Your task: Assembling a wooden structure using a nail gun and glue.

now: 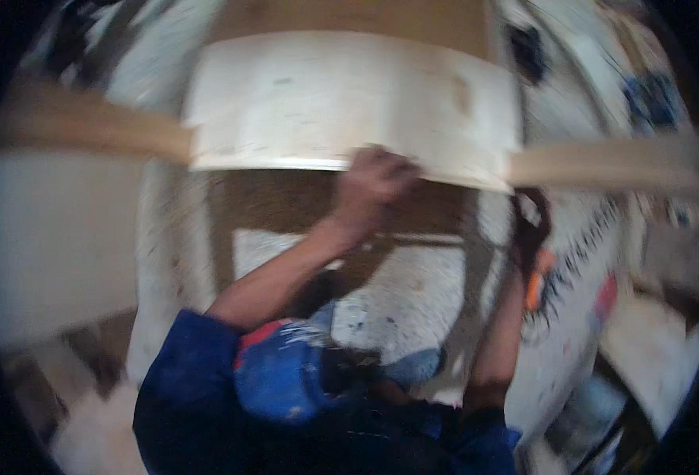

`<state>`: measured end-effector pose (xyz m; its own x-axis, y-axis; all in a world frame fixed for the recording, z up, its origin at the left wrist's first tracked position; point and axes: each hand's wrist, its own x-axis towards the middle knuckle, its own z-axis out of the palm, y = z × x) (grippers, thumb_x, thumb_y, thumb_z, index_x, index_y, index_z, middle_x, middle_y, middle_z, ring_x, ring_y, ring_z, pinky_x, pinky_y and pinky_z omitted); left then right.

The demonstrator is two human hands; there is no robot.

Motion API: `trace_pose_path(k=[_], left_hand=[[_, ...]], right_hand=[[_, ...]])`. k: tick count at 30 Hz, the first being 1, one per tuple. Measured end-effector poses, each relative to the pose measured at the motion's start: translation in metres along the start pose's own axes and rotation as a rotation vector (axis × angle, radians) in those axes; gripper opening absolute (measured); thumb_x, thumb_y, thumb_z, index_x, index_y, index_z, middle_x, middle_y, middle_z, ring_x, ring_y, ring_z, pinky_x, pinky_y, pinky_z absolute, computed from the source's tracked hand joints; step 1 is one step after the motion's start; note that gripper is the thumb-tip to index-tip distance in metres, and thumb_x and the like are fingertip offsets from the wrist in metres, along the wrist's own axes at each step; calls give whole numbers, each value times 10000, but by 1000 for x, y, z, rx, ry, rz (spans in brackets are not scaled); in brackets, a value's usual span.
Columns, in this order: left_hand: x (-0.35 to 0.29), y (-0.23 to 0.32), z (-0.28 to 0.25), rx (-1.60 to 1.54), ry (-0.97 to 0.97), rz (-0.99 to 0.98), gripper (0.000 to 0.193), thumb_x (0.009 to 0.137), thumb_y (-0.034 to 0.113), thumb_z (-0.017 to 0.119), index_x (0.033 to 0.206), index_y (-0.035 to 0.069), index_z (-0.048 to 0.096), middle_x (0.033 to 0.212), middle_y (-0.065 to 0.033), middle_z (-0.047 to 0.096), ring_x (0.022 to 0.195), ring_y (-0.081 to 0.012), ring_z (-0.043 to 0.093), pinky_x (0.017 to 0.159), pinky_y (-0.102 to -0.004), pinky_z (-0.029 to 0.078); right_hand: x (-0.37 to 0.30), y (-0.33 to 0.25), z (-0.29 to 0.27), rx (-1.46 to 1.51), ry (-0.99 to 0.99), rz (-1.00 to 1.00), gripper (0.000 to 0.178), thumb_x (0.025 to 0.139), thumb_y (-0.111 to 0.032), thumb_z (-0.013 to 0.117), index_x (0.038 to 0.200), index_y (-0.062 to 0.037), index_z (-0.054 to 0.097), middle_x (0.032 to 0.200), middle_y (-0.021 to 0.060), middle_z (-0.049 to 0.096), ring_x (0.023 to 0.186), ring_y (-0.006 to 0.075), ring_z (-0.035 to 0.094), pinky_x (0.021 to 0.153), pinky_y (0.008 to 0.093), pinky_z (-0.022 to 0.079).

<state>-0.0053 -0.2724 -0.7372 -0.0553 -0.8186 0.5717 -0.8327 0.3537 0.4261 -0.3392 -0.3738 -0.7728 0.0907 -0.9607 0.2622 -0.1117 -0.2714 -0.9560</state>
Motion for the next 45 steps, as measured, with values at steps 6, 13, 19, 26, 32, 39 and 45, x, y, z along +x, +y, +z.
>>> trace_pose_path(k=[6, 13, 19, 26, 32, 39, 45], left_hand=[[11, 15, -2, 4, -22, -43, 324, 776, 64, 755, 1082, 171, 753, 1006, -23, 709, 895, -224, 612, 799, -363, 475], [12, 22, 1, 48, -73, -50, 324, 793, 58, 752, 1095, 178, 756, 1017, -16, 703, 939, -217, 605, 842, -358, 476], [11, 24, 6, 55, -64, -94, 338, 803, 46, 746, 1109, 190, 759, 1033, -23, 698, 964, -214, 594, 868, -357, 484], [12, 26, 4, 61, -93, -105, 335, 822, 37, 738, 1117, 195, 761, 1029, -36, 697, 967, -220, 593, 858, -345, 494], [11, 25, 8, 71, -50, -101, 310, 795, 66, 776, 1072, 202, 764, 987, -12, 691, 926, -215, 596, 832, -361, 474], [11, 23, 8, 88, -89, -102, 308, 827, 48, 749, 1102, 186, 765, 1019, -33, 697, 968, -210, 598, 850, -335, 502], [11, 26, 8, 78, -98, -118, 310, 828, 38, 743, 1102, 181, 765, 1020, -35, 696, 979, -207, 595, 856, -334, 504]], right_hand=[[0, -41, 7, -758, 72, -408, 302, 773, -60, 800, 1043, -72, 665, 1067, 134, 688, 1094, 342, 632, 981, 424, 476], [-27, -50, -6, -199, 341, -191, 304, 976, -246, 638, 1094, 33, 670, 1020, 133, 713, 949, 234, 675, 875, 383, 522], [-26, -58, -3, 26, 165, 192, 160, 918, -85, 693, 1049, 4, 717, 881, 71, 730, 782, 137, 689, 728, 284, 549], [-2, -65, 10, -274, -40, -25, 108, 877, -64, 705, 969, -8, 699, 895, 73, 733, 813, 134, 705, 758, 302, 565], [6, -59, 12, -223, -4, -73, 181, 828, -56, 763, 984, -10, 684, 896, 82, 725, 801, 150, 711, 742, 301, 575], [11, -47, 7, -302, -71, -173, 152, 829, -61, 760, 956, -9, 694, 902, 81, 743, 870, 155, 737, 787, 294, 575], [13, -44, 8, -353, -48, -270, 189, 794, -60, 793, 958, -44, 699, 889, 76, 732, 792, 191, 728, 724, 313, 587]])
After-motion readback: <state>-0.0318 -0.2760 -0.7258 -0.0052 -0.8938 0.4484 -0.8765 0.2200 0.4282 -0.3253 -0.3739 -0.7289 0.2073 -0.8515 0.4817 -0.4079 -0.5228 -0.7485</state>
